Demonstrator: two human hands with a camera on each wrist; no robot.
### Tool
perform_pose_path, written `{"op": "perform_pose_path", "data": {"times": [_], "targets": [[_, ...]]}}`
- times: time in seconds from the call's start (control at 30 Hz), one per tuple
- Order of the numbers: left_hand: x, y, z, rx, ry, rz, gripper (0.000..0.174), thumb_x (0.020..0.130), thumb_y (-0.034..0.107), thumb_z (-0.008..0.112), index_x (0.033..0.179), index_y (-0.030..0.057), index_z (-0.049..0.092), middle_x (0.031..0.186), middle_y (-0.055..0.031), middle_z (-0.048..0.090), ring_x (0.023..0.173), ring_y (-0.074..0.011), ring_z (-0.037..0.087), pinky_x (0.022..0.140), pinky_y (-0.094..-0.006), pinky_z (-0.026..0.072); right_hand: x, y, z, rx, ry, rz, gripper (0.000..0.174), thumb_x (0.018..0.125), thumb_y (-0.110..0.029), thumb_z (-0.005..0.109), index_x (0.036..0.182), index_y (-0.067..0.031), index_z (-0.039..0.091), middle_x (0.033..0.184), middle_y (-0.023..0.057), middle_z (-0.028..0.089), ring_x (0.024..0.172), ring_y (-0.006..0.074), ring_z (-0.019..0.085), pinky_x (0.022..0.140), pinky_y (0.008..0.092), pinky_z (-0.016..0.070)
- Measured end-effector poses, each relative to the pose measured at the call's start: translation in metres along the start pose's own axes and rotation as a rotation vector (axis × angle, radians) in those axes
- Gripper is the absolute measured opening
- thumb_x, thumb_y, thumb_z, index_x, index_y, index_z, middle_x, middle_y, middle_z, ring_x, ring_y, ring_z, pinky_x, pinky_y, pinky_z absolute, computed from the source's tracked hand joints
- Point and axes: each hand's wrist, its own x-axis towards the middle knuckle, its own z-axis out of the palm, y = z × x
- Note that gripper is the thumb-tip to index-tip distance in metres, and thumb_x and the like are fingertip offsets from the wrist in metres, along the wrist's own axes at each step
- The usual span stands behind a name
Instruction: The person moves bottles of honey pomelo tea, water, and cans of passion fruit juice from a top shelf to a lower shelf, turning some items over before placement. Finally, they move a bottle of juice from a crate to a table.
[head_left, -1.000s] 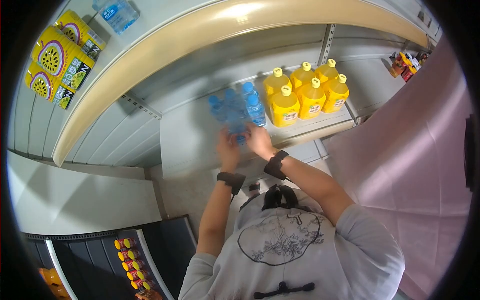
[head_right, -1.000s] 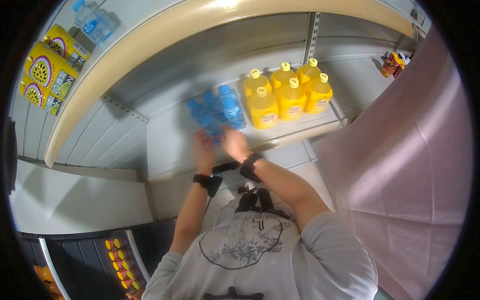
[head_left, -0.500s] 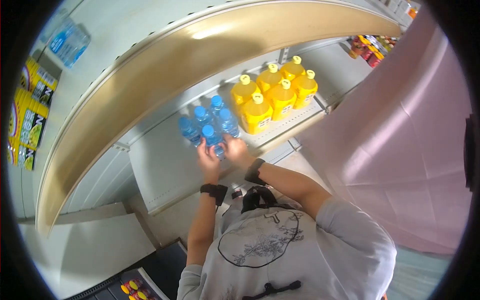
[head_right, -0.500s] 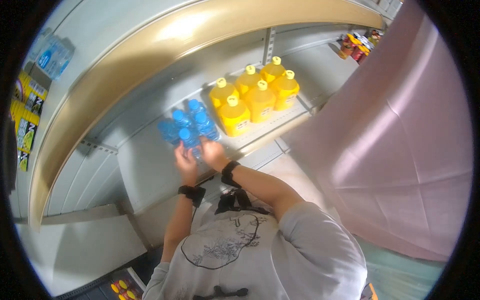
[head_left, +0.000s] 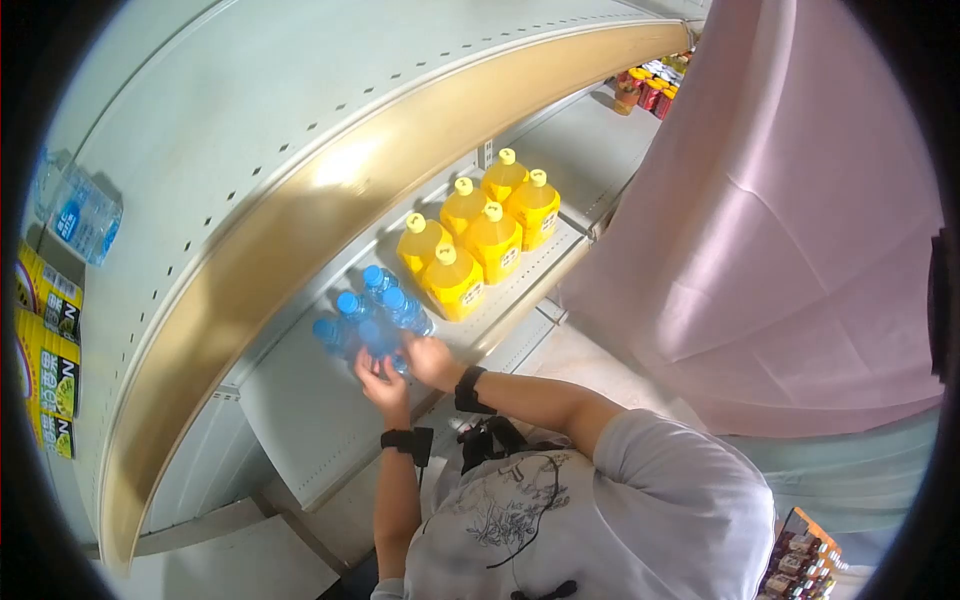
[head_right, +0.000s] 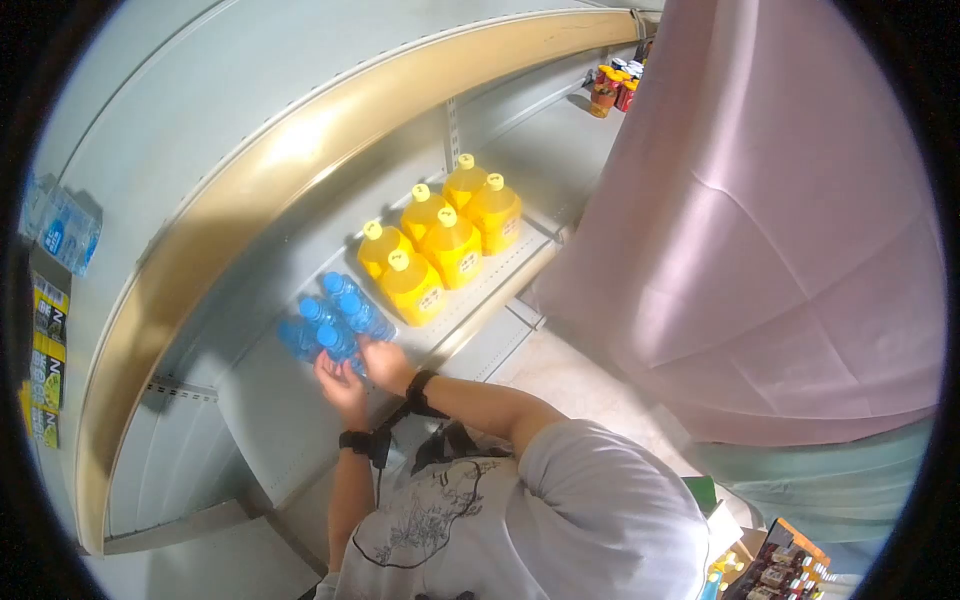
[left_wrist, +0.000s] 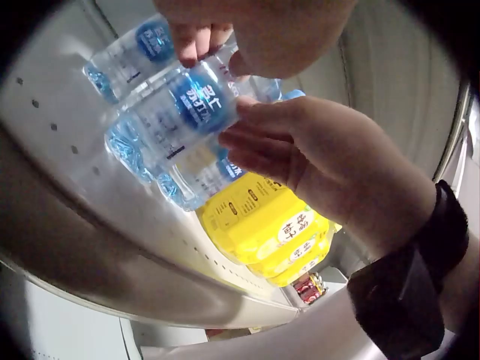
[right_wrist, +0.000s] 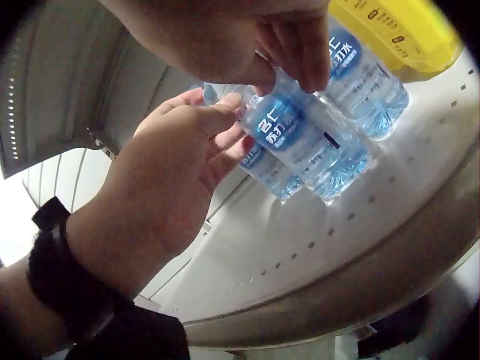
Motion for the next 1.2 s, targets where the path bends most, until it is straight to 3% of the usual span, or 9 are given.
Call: {"op": "perform_pose_path", "data": {"times": [0.3, 0.4, 0.5, 0.67, 0.8, 0.9, 1.03, 1.1, 1.2], "targets": [[-0.002, 0.007, 0.001, -0.067, 0.012, 0.003, 0.038, 0.080, 0.003, 0.054, 0.117, -0.0003, 0.043, 0.106, -0.0209, 0.054, 0.096, -0.0292, 0.055, 0.079, -0.0345, 0.0454, 0.001, 0.008, 0.005, -0.035, -0.036, -0.017, 0.035, 0.077, -0.015, 0.054, 0.106, 0.0025, 0.047, 0.065, 0.0225, 0.057, 0.062, 0.0372, 0.058, 0.055, 0.0444, 0.0458], [-0.002, 0.014, -0.008, 0.187, 0.000, 0.056, 0.034, 0.080, 0.003, 0.053, 0.113, -0.0011, 0.047, 0.105, -0.0180, 0.055, 0.093, -0.0287, 0.056, 0.077, -0.0332, 0.0457, -0.001, 0.005, 0.005, -0.119, -0.007, -0.048, 0.016, 0.075, -0.012, 0.051, 0.075, 0.0018, 0.058, 0.065, 0.0188, 0.059, 0.059, 0.0330, 0.060, 0.054, 0.0405, 0.0482], [0.009, 0.023, -0.022, 0.478, 0.183, 0.430, 0.028, 0.080, 0.004, 0.051, 0.107, -0.0021, 0.051, 0.105, -0.0153, 0.057, 0.090, -0.0285, 0.056, 0.076, -0.0320, 0.0453, -0.004, -0.017, -0.010, -0.270, -0.239, -0.030, 0.026, 0.076, -0.017, 0.053, 0.093, 0.0023, 0.055, 0.065, 0.0201, 0.058, 0.059, 0.0331, 0.060, 0.053, 0.0413, 0.0480], [0.028, 0.094, -0.058, 0.231, 0.262, 0.279, 0.021, 0.082, 0.004, 0.046, 0.101, -0.0021, 0.053, 0.103, -0.0144, 0.059, 0.093, -0.0271, 0.056, 0.081, -0.0340, 0.0443, -0.026, -0.098, -0.049, 0.077, -0.122, -0.151, 0.016, 0.074, -0.013, 0.053, 0.082, -0.0001, 0.056, 0.073, 0.0174, 0.060, 0.067, 0.0317, 0.060, 0.057, 0.0400, 0.0488], [0.052, 0.233, -0.086, 0.438, 0.248, 0.674, 0.024, 0.088, 0.012, 0.042, 0.103, -0.0043, 0.051, 0.103, -0.0160, 0.058, 0.095, -0.0286, 0.055, 0.085, -0.0377, 0.0426, -0.035, -0.147, -0.092, 0.516, 0.125, -0.406, 0.023, 0.070, -0.010, 0.057, 0.091, 0.0010, 0.056, 0.084, 0.0175, 0.059, 0.078, 0.0347, 0.058, 0.064, 0.0389, 0.0476], [0.046, 0.311, -0.091, 0.234, 0.108, 0.941, 0.028, 0.087, 0.015, 0.040, 0.101, -0.0060, 0.051, 0.097, -0.0201, 0.057, 0.094, -0.0323, 0.054, 0.082, -0.0389, 0.0428, -0.038, -0.174, -0.136, 0.655, 0.211, -0.657, 0.028, 0.070, -0.006, 0.058, 0.096, 0.0025, 0.056, 0.093, 0.0172, 0.059, 0.085, 0.0327, 0.059, 0.070, 0.0373, 0.0488], [0.067, 0.350, -0.090, -0.167, -0.219, 1.362, 0.036, 0.088, 0.025, 0.034, 0.110, -0.0030, 0.032, 0.092, -0.0189, 0.045, 0.050, -0.0162, 0.043, 0.039, -0.0268, 0.0404, -0.032, -0.188, -0.189, 0.618, 0.238, -0.853, 0.024, 0.069, -0.003, 0.057, 0.092, 0.0042, 0.058, 0.095, 0.0164, 0.060, 0.090, 0.0302, 0.060, 0.072, 0.0360, 0.0497], [0.063, 0.389, -0.099, -0.177, -0.452, 0.991, 0.039, 0.090, 0.028, 0.032, 0.106, -0.0068, 0.033, 0.087, -0.0194, 0.046, 0.041, -0.0168, 0.039, 0.035, -0.0272, 0.0370, -0.035, -0.191, -0.194, 0.620, 0.268, -0.841, 0.022, 0.068, -0.002, 0.056, 0.089, 0.0043, 0.060, 0.092, 0.0162, 0.060, 0.087, 0.0296, 0.060, 0.070, 0.0355, 0.0501], [0.044, 0.397, -0.063, -0.765, -0.261, 0.871, 0.041, 0.093, 0.030, 0.029, 0.105, -0.0079, 0.036, 0.087, -0.0209, 0.047, 0.045, -0.0201, 0.044, 0.034, -0.0272, 0.0386, -0.043, -0.187, -0.194, 0.594, 0.266, -0.862, 0.020, 0.077, -0.010, 0.052, 0.085, 0.0054, 0.060, 0.091, 0.0195, 0.061, 0.084, 0.0320, 0.061, 0.069, 0.0359, 0.0508]]}}
